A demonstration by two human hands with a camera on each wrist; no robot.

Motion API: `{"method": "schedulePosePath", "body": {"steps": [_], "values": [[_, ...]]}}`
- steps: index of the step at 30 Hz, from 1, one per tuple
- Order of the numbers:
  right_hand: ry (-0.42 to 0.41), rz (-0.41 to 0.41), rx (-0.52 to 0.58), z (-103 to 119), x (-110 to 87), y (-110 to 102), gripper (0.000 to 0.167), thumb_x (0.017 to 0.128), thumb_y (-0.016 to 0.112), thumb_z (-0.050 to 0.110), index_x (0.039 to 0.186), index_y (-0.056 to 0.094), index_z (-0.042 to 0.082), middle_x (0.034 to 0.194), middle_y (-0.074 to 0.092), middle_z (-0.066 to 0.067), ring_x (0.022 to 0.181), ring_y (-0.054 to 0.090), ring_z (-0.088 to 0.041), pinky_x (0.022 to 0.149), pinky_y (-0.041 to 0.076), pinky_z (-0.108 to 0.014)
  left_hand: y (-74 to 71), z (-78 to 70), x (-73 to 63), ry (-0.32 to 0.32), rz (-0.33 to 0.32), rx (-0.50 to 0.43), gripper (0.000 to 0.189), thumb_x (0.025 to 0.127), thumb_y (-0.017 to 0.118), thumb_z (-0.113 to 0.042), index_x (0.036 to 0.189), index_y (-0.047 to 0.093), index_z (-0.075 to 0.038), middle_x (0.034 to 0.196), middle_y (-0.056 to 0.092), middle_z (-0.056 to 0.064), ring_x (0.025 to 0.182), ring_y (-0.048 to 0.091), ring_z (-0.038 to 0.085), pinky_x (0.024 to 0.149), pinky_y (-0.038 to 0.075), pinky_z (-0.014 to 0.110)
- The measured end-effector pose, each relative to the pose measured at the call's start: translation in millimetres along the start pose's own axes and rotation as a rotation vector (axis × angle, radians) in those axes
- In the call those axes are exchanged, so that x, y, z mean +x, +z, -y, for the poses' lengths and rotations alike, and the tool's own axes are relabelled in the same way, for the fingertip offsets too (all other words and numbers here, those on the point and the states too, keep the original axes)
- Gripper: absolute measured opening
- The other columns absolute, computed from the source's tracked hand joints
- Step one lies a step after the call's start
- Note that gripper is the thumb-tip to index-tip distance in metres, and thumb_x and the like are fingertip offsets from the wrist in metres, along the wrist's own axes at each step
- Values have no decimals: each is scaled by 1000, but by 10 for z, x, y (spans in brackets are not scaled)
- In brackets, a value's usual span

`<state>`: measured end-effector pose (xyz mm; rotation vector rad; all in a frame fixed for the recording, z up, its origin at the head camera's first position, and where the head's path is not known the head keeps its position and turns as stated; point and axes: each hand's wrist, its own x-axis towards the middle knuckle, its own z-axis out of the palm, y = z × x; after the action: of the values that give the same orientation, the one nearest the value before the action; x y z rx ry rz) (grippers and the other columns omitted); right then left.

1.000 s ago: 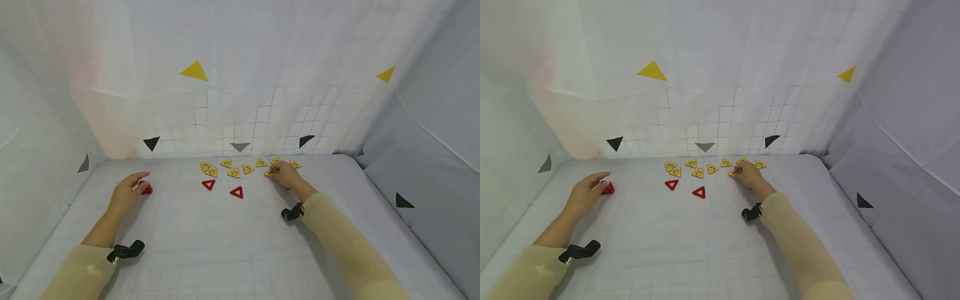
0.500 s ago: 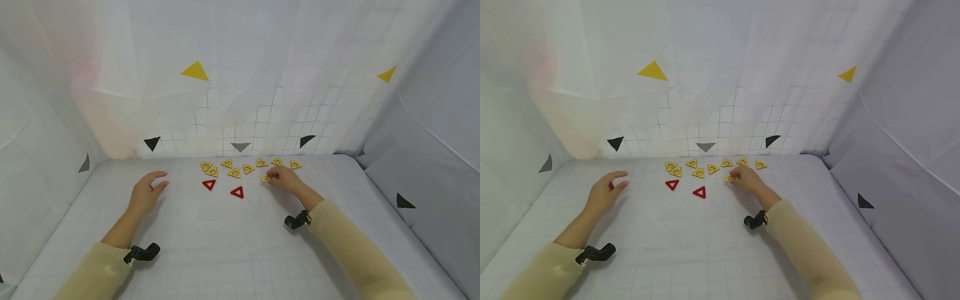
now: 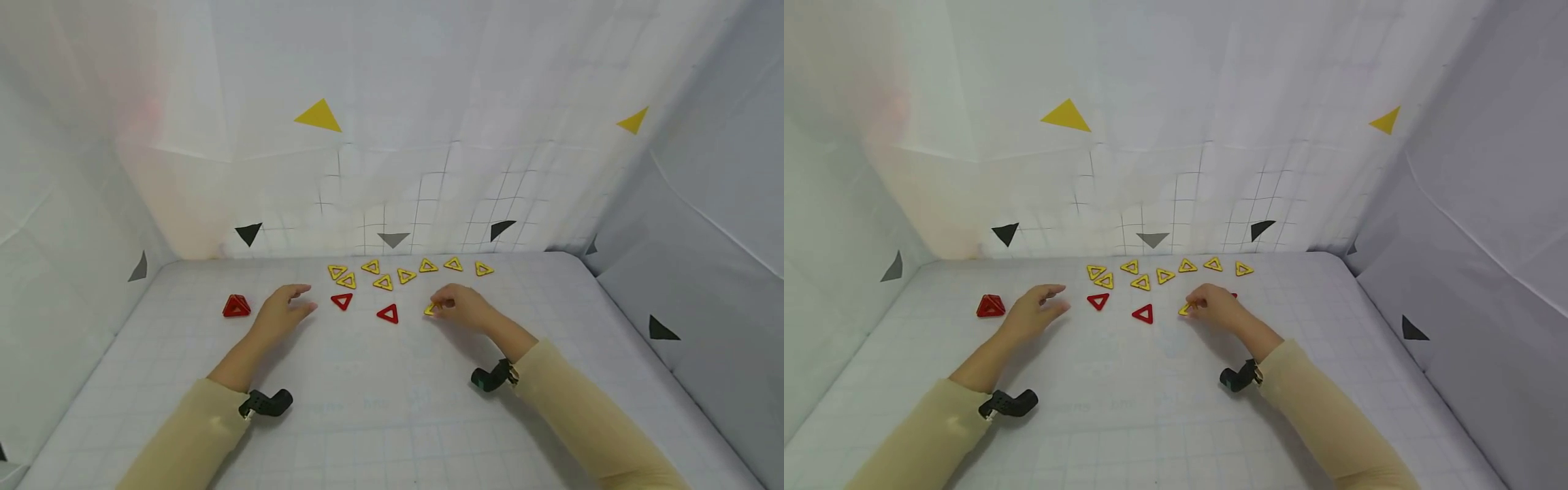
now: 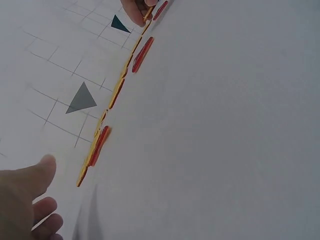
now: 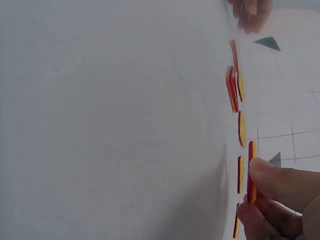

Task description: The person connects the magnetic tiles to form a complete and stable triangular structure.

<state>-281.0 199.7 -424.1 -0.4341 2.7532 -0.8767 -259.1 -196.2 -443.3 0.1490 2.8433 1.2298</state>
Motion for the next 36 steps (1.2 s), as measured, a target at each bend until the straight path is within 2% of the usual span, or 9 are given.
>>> {"method": "schedulePosePath", "body": {"steps": [6, 12, 18, 21, 24, 29, 36], "values": [[-20, 26, 3, -11, -93, 28, 28, 90, 75, 11, 117, 71, 6, 117, 66, -3, 110, 60, -23, 99, 48, -42, 153, -52, 121, 46, 17, -9, 55, 94, 72, -27, 141, 54, -5, 141, 52, 20, 130, 50, 37, 107, 40, 53], [-46, 49, -6, 41, -200, 43, 27, 89, 76, 11, 115, 71, 10, 114, 66, 0, 106, 60, -20, 97, 50, -41, 287, -97, 246, 75, 16, -15, 56, 92, 74, -26, 139, 55, -2, 138, 54, 20, 127, 52, 36, 107, 39, 51], [-97, 75, -19, 70, -297, 73, 25, 89, 76, 10, 114, 72, 12, 112, 65, 2, 105, 61, -19, 96, 51, -40, 417, -158, 342, 68, 3, -8, 53, 90, 76, -25, 135, 60, -1, 131, 57, 18, 123, 54, 34, 106, 41, 49], [-141, 84, -27, 67, -335, 96, 24, 89, 75, 10, 113, 73, 12, 110, 65, 3, 103, 62, -19, 95, 52, -41, 470, -179, 378, 63, -12, 32, 50, 89, 78, -27, 131, 64, -4, 128, 59, 16, 119, 55, 31, 103, 42, 50], [-163, 92, -22, 73, -371, 123, 23, 89, 76, 9, 112, 73, 12, 108, 65, 4, 101, 62, -18, 94, 52, -40, 498, -207, 401, 68, -21, 103, 46, 87, 78, -29, 128, 68, -8, 127, 61, 14, 119, 56, 31, 101, 39, 54], [-173, 114, -31, 80, -413, 177, 25, 87, 78, 14, 112, 74, 15, 108, 65, 7, 98, 58, -14, 91, 52, -36, 508, -250, 405, 69, 6, 189, 43, 88, 78, -31, 127, 70, -13, 129, 61, 12, 123, 53, 31, 99, 36, 59], [-188, 122, -17, 102, -439, 252, 27, 87, 79, 16, 113, 75, 16, 111, 65, 7, 101, 59, -14, 92, 51, -36, 506, -251, 361, 81, 14, 182, 42, 88, 79, -27, 126, 71, -11, 124, 60, 13, 116, 55, 30, 98, 42, 51]]}}
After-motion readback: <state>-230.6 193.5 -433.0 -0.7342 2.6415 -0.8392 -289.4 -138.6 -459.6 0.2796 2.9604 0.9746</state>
